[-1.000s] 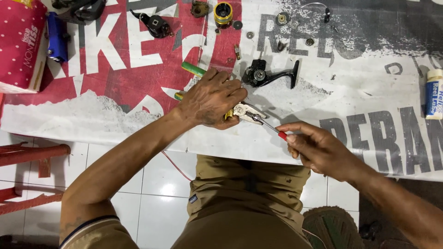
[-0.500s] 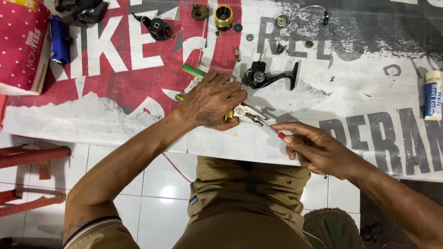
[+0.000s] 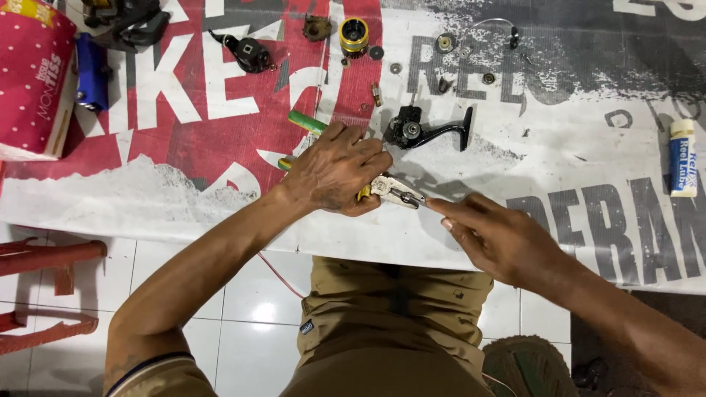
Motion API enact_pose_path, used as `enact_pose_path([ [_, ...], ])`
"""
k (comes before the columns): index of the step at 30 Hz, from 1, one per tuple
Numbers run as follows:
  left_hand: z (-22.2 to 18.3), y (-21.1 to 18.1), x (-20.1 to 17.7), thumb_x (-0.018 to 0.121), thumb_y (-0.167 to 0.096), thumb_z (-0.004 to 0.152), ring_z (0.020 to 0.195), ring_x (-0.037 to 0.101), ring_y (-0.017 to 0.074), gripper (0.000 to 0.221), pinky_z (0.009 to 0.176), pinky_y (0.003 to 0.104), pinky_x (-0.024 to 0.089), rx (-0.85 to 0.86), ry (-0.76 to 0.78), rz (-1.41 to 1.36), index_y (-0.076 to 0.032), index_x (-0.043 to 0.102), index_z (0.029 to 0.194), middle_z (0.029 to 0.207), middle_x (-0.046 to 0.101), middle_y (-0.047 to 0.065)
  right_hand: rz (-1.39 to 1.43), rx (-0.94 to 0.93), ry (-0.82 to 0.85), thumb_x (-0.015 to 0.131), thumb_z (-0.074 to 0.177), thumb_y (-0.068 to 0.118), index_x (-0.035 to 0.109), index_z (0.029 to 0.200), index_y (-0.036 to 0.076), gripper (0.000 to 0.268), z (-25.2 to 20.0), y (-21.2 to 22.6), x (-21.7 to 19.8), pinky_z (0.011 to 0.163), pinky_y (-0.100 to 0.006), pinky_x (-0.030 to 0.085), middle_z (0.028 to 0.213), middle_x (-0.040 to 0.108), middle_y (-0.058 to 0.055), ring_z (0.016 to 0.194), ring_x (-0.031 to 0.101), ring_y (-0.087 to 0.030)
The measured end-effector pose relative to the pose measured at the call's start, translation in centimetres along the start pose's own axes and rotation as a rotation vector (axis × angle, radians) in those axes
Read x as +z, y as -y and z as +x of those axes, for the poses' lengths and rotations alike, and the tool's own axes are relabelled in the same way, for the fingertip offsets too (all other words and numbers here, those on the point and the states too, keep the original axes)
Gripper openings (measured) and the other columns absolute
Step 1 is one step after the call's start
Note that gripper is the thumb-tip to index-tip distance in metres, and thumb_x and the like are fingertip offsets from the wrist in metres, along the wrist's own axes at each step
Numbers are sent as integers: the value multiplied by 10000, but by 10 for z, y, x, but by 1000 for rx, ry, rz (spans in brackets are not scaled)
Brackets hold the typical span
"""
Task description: Assembling and lubricating the internal components of a fishing reel body using tools
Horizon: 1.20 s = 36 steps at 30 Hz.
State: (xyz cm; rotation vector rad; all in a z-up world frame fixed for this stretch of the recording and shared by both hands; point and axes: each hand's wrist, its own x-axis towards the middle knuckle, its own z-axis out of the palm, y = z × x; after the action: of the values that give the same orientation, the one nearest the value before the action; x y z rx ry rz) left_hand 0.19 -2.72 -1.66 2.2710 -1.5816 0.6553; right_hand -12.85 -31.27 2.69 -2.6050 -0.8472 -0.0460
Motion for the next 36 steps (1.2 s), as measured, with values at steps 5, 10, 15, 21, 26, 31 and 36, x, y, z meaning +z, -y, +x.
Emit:
enact_pose_path([
  [5, -3, -2, 1, 600, -467, 789, 751, 580, 347, 347, 689, 454, 447, 1, -9, 18, -132, 589, 878, 858, 567, 86, 1256, 677, 338, 492, 1030, 151, 616, 1343, 41, 354, 6, -6, 3, 247, -249, 377, 730, 550, -134, 424, 453, -129],
  [10, 0, 0, -3, 635, -455, 762, 750, 577, 335, 335, 702, 454, 457, 11, -35, 33, -144, 587, 876, 854, 552, 71, 269, 132, 157, 567, 974, 105, 649, 1346, 59, 383, 8, 9, -10, 292, -244, 468, 752, 640, -112, 424, 583, -112],
  [15, 0, -1, -3, 646, -451, 749, 742, 574, 327, 328, 695, 455, 455, 16, -46, 37, -150, 571, 858, 843, 539, 62, -250, -56, -17, 525, 1007, 119, 610, 1404, 135, 407, -2, 13, 3, 344, -284, 521, 810, 581, -52, 416, 594, -102],
  [21, -2, -3, 0, 653, -462, 755, 729, 589, 309, 346, 708, 455, 478, 3, -60, 98, -148, 621, 896, 822, 558, 51, 706, 397, 72, 581, 973, 94, 668, 1370, 64, 408, 12, 16, -9, 555, -361, 585, 790, 707, -153, 637, 718, -222],
  [26, -5, -9, -1, 698, -481, 731, 729, 605, 328, 370, 714, 484, 499, -42, -82, 99, -156, 625, 892, 824, 556, 59, 601, 433, 120, 665, 957, 206, 638, 1361, 94, 421, 33, 22, -21, 557, -416, 563, 776, 744, -157, 605, 714, -266],
  [31, 9, -25, -14, 638, -546, 843, 736, 593, 316, 389, 702, 457, 486, -42, -78, 107, -160, 612, 886, 835, 538, 51, 613, 402, 13, 687, 946, 184, 693, 1307, 133, 365, 40, 22, -5, 510, -387, 524, 704, 734, -163, 574, 691, -249],
  [36, 8, -27, -14, 628, -548, 875, 732, 593, 316, 415, 669, 426, 474, -85, -91, 74, -138, 576, 838, 815, 519, 48, 525, 391, -24, 669, 953, 201, 703, 1330, 194, 379, 34, 16, -1, 473, -397, 525, 697, 742, -162, 553, 703, -269],
])
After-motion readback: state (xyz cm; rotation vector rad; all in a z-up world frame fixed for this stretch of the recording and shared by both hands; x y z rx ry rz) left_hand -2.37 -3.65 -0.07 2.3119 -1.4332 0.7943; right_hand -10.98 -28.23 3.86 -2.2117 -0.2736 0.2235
